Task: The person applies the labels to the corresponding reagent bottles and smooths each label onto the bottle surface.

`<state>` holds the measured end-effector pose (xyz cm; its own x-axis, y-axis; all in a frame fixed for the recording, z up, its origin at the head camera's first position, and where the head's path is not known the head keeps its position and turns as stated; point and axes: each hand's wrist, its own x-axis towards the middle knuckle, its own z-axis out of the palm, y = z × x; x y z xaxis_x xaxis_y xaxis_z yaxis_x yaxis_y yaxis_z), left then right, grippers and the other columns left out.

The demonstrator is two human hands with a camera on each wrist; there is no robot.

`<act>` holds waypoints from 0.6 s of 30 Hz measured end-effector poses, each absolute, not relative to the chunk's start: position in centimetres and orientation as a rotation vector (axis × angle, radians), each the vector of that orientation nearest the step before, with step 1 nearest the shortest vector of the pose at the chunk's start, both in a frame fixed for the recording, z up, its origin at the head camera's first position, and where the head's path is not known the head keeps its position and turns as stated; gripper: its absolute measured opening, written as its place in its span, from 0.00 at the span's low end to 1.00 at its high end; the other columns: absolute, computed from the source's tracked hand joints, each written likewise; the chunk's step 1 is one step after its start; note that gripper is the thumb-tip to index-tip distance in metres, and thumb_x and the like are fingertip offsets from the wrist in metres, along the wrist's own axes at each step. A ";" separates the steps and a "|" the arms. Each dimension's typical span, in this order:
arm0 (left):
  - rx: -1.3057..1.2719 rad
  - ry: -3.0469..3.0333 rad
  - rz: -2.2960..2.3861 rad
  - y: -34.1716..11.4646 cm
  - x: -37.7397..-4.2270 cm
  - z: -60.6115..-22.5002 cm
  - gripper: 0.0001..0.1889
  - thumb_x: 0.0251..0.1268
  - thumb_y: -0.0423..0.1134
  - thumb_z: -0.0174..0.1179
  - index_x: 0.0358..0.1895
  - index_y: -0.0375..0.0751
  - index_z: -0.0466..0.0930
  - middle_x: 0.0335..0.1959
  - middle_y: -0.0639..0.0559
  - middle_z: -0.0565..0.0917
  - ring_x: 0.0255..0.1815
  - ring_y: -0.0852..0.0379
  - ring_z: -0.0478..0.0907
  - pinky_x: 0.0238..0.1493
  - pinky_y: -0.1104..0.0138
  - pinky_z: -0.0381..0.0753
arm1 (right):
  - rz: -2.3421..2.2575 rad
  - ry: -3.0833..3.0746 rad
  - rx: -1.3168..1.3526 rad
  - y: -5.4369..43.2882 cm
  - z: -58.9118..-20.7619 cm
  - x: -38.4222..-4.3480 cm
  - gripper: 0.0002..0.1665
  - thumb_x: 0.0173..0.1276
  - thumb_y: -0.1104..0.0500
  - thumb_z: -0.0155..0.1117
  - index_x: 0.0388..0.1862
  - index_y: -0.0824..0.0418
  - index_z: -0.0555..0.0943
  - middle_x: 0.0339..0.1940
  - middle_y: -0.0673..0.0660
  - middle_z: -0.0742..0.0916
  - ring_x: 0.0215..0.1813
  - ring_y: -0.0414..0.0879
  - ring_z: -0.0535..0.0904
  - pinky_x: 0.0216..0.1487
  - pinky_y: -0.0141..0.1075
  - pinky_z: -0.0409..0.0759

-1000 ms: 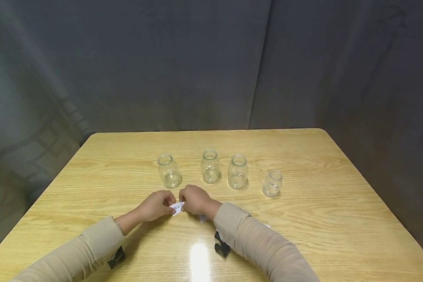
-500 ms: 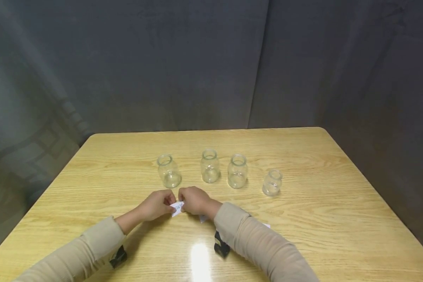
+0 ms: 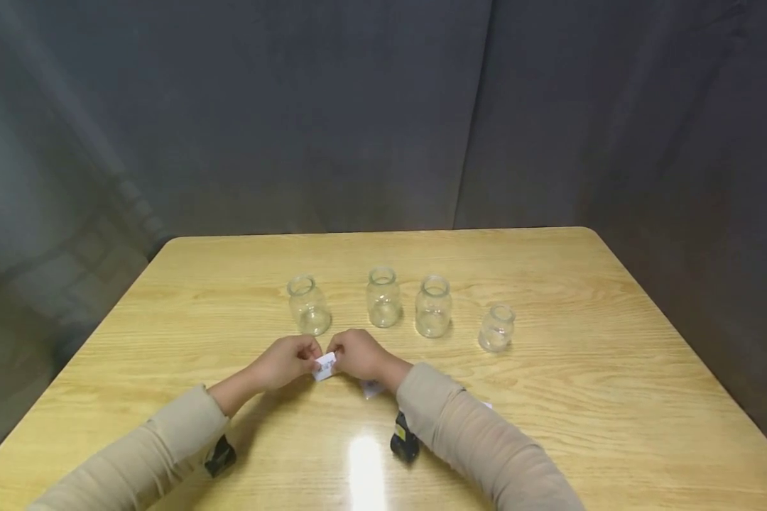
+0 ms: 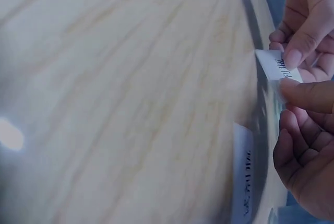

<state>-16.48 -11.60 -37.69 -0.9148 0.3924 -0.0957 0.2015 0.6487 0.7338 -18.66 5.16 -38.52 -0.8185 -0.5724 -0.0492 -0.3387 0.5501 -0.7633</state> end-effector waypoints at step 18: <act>0.358 2.463 1.410 -11.4 -16.8 -37.5 0.02 0.56 0.28 0.52 0.32 0.33 0.71 0.22 0.49 0.71 0.24 0.56 0.69 0.25 0.68 0.71 | -1.437 2.394 -0.530 6.1 -37.9 -18.5 0.04 0.54 0.67 0.59 0.28 0.65 0.73 0.25 0.53 0.76 0.26 0.43 0.71 0.26 0.31 0.71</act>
<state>-16.76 -11.42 -37.50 -0.9300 0.3483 -0.1177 0.0748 0.4929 0.8669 -18.47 6.11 -37.87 -0.8875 -0.4563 -0.0640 -0.1582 0.4321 -0.8879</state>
